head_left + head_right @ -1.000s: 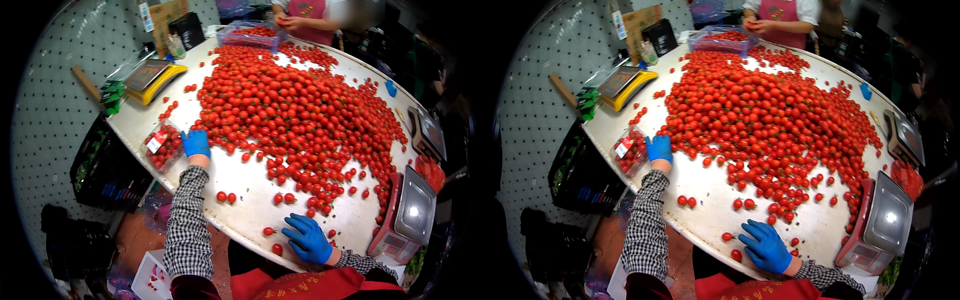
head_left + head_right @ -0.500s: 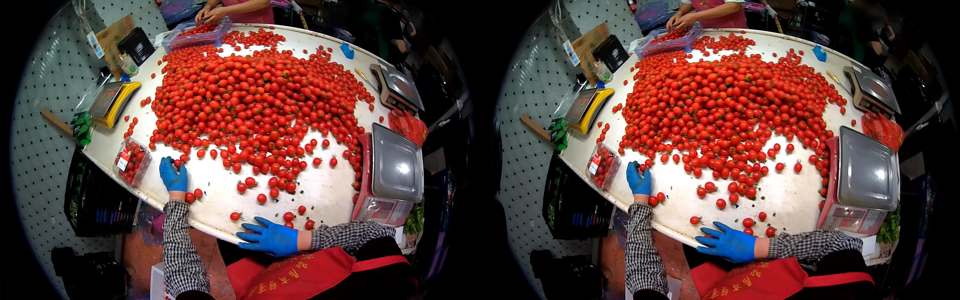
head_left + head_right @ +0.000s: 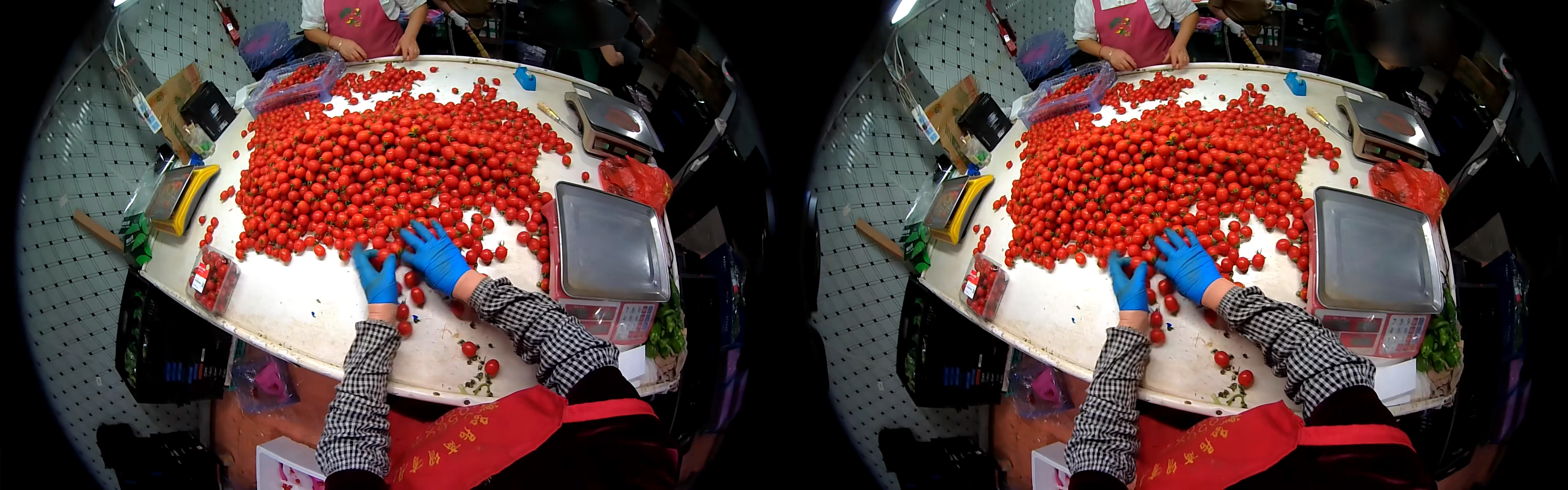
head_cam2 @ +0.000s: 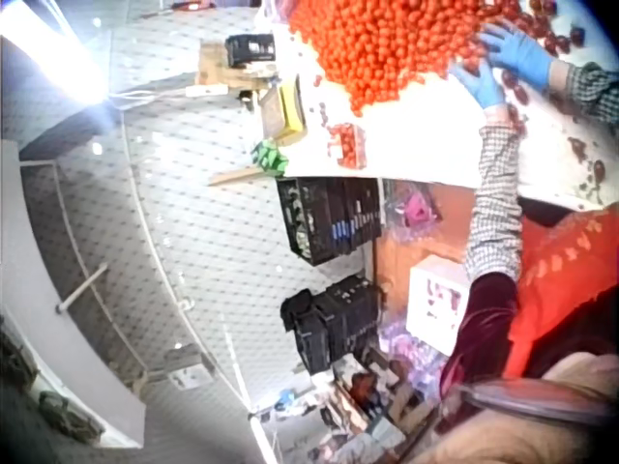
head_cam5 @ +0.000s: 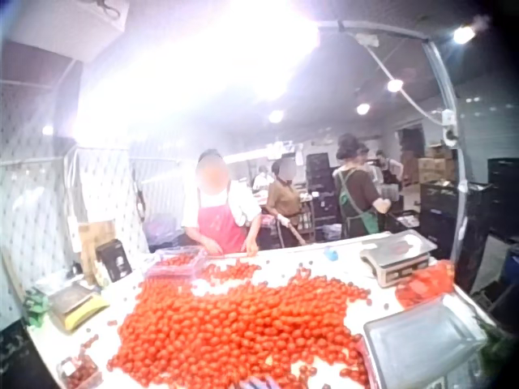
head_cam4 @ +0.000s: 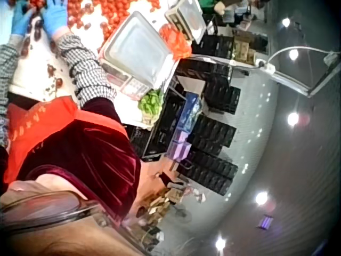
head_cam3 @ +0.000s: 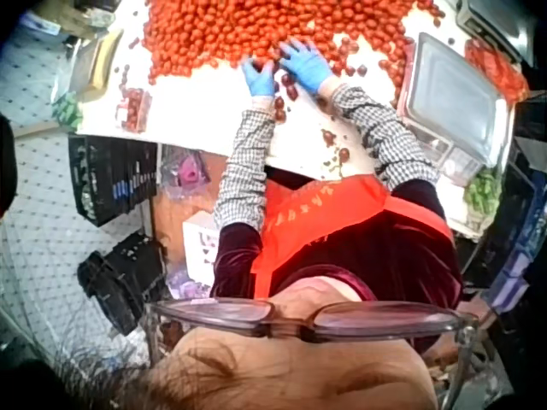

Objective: The person sorts cherry tomatoes on a large table, picking them by hand and placing them into clear plastic containers on a digital scale. The person wears blue gloves and a red apron while working alongside other staff in a commercial packing area.

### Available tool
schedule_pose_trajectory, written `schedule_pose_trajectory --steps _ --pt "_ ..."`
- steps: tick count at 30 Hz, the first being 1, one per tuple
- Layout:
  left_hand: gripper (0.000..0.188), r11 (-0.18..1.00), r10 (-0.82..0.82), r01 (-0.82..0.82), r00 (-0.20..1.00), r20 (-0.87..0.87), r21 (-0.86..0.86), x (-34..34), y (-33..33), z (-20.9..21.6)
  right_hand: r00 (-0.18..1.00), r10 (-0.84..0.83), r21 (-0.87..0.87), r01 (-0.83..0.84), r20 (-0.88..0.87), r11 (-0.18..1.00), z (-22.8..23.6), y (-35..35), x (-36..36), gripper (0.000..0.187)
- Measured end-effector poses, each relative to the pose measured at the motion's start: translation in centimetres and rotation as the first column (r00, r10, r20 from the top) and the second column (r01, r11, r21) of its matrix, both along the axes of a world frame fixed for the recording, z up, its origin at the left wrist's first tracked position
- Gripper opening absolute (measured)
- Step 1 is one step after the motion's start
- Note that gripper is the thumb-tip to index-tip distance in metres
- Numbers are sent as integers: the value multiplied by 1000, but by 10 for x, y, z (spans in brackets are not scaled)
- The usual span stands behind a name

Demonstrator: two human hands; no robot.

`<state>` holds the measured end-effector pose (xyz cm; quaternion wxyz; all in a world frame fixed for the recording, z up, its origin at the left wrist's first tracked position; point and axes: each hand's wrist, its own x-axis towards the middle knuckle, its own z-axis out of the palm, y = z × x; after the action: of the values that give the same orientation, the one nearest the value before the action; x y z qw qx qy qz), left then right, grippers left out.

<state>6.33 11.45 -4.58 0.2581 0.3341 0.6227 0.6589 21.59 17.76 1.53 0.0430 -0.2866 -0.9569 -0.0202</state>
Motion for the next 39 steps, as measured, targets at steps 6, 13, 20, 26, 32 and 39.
schedule_pose_trajectory --steps 6,13,20,26,32,39 --pt "72 915 -400 399 916 7 49 25 -45 36 850 -16 -59 -17 -527 998 8 -52 64 54" --pt "42 979 -141 96 955 -261 -179 -9 -154 22 840 534 -140 -542 -94 828 -9 -138 115 65" --pt "35 991 -90 51 940 -330 -125 12 -181 23 980 25 79 -10 -197 997 10 -35 76 55" --pt "38 971 -161 71 901 -403 -229 33 -199 28 815 171 -184 -320 -554 929 33 -94 129 61" --pt "40 914 -290 64 795 -533 -401 46 -174 29 894 448 -18 -448 18 894 -15 -127 135 58" --pt "64 991 -130 125 982 133 44 44 -149 51 953 -133 -3 138 -272 990 8 -63 87 40"
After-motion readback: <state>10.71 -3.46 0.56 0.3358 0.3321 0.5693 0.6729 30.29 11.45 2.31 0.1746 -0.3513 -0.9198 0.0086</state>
